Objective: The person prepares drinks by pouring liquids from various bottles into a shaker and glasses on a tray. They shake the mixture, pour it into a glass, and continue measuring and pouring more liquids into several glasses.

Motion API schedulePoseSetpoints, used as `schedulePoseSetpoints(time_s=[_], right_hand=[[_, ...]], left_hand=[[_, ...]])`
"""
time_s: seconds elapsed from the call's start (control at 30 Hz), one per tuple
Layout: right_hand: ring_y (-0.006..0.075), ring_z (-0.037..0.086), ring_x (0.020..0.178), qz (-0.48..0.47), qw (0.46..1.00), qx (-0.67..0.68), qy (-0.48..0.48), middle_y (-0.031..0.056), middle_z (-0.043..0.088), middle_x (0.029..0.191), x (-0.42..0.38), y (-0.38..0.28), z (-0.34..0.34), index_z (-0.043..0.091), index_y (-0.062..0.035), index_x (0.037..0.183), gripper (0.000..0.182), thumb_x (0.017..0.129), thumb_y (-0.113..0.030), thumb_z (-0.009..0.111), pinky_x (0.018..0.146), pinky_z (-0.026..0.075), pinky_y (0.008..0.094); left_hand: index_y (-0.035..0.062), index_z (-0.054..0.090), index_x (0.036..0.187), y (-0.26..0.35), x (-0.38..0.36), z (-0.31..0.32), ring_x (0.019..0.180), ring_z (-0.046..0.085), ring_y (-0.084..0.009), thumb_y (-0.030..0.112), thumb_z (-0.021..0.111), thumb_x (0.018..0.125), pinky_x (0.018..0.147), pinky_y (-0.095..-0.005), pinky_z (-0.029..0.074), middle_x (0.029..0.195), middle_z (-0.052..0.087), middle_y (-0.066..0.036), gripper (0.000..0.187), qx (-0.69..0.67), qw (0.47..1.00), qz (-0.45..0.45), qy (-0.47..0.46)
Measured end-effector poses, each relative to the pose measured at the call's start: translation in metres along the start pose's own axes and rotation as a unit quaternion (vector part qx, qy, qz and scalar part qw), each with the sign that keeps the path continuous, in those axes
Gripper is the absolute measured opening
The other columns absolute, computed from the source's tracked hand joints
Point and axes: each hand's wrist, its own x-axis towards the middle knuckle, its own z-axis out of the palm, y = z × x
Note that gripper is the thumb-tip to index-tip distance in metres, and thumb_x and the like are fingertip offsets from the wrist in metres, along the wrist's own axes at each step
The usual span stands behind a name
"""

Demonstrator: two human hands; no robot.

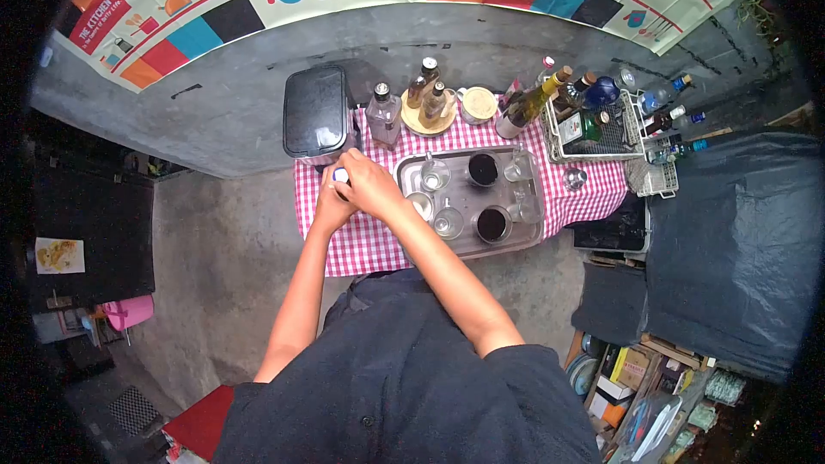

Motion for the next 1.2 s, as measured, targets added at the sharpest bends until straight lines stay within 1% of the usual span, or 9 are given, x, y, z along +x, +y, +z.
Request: schedulePoseSetpoints(time_s=[0.1, 0.17, 0.47, 0.67, 0.73, 0.87, 0.93, 1.0, 1.2], right_hand=[[0.0402, 0.06, 0.096, -0.065, 0.996, -0.058, 0.032, 0.0191, 0.057, 0.102, 0.001, -0.003, -0.004, 0.056, -0.0014, 0.108, 0.041, 0.08, -0.026, 0.074, 0.084, 0.049, 0.0456], [0.0404, 0.059, 0.099, -0.032, 0.996, -0.076, -0.045, 0.0189, 0.056, 0.104, 0.005, -0.01, -0.011, 0.056, -0.0008, 0.11, 0.044, 0.079, -0.025, 0.075, 0.087, 0.049, 0.0455], [0.0373, 0.059, 0.096, 0.008, 0.999, -0.005, -0.036, 0.0167, 0.055, 0.098, 0.004, 0.005, -0.013, 0.05, -0.0001, 0.1, 0.045, 0.074, -0.023, 0.079, 0.081, 0.048, 0.0452], [0.0375, 0.058, 0.099, -0.062, 0.994, -0.051, -0.078, 0.017, 0.053, 0.104, 0.007, 0.003, -0.018, 0.051, 0.0, 0.107, 0.049, 0.073, -0.021, 0.081, 0.085, 0.048, 0.0446], [0.0367, 0.058, 0.101, -0.086, 0.996, -0.017, -0.029, 0.0168, 0.053, 0.107, 0.007, -0.006, -0.025, 0.052, 0.0001, 0.109, 0.051, 0.072, -0.02, 0.082, 0.087, 0.049, 0.0442], [0.0364, 0.057, 0.103, 0.01, 0.995, -0.034, -0.095, 0.018, 0.053, 0.105, 0.01, -0.007, -0.026, 0.05, 0.0008, 0.109, 0.054, 0.073, -0.024, 0.081, 0.087, 0.047, 0.0448], [0.0373, 0.056, 0.103, 0.01, 0.993, -0.055, -0.107, 0.0191, 0.053, 0.103, 0.012, -0.004, -0.02, 0.049, 0.0013, 0.108, 0.048, 0.076, -0.02, 0.078, 0.087, 0.046, 0.0456], [0.0387, 0.055, 0.103, -0.047, 0.994, -0.056, -0.087, 0.0199, 0.052, 0.104, 0.011, -0.004, -0.018, 0.049, 0.0012, 0.106, 0.042, 0.077, -0.016, 0.074, 0.087, 0.045, 0.0463], [0.0402, 0.055, 0.105, -0.07, 0.992, -0.068, -0.074, 0.0199, 0.052, 0.106, 0.012, -0.013, -0.026, 0.049, 0.0006, 0.109, 0.046, 0.076, -0.018, 0.076, 0.089, 0.046, 0.0461]], left_hand=[[0.0057, 0.049, 0.132, 0.002, 0.001, -0.001, 0.119, 0.055, -0.036, 0.007, 0.087, 0.056, 0.098, -0.0427, 0.048, 0.126, 0.053, -0.016, 0.085, 0.011, 1.0, -0.01, -0.007], [0.0054, 0.049, 0.132, 0.005, 0.002, -0.002, 0.119, 0.055, -0.0358, 0.006, 0.087, 0.056, 0.099, -0.0425, 0.047, 0.126, 0.053, -0.016, 0.084, 0.011, 1.0, -0.026, -0.011], [0.0046, 0.048, 0.131, 0.006, 0.0, -0.004, 0.118, 0.055, -0.0363, 0.01, 0.086, 0.059, 0.1, -0.0424, 0.046, 0.126, 0.052, -0.018, 0.081, 0.001, 1.0, -0.02, -0.015], [0.0052, 0.049, 0.13, 0.01, 0.001, -0.004, 0.119, 0.055, -0.0375, 0.014, 0.087, 0.061, 0.1, -0.0436, 0.046, 0.125, 0.053, -0.018, 0.079, 0.006, 1.0, -0.014, -0.001], [0.0057, 0.049, 0.129, 0.008, 0.0, -0.005, 0.118, 0.055, -0.038, 0.014, 0.087, 0.061, 0.1, -0.0441, 0.046, 0.125, 0.053, -0.018, 0.078, 0.007, 1.0, -0.015, 0.003], [0.0065, 0.049, 0.128, 0.01, 0.0, -0.004, 0.117, 0.055, -0.0373, 0.013, 0.086, 0.061, 0.1, -0.0444, 0.047, 0.126, 0.053, -0.018, 0.077, 0.022, 0.999, -0.024, -0.007], [0.0071, 0.049, 0.128, 0.011, 0.0, -0.005, 0.117, 0.055, -0.0372, 0.013, 0.086, 0.061, 0.1, -0.0443, 0.047, 0.126, 0.053, -0.017, 0.077, 0.01, 1.0, -0.02, -0.005], [0.0072, 0.049, 0.129, 0.012, 0.0, -0.006, 0.118, 0.055, -0.037, 0.013, 0.086, 0.061, 0.099, -0.0443, 0.047, 0.126, 0.053, -0.017, 0.077, 0.013, 1.0, -0.024, -0.008], [0.0076, 0.049, 0.129, 0.01, 0.0, -0.004, 0.118, 0.055, -0.0376, 0.015, 0.088, 0.059, 0.098, -0.0446, 0.049, 0.126, 0.053, -0.016, 0.08, 0.023, 0.999, -0.049, -0.004]])
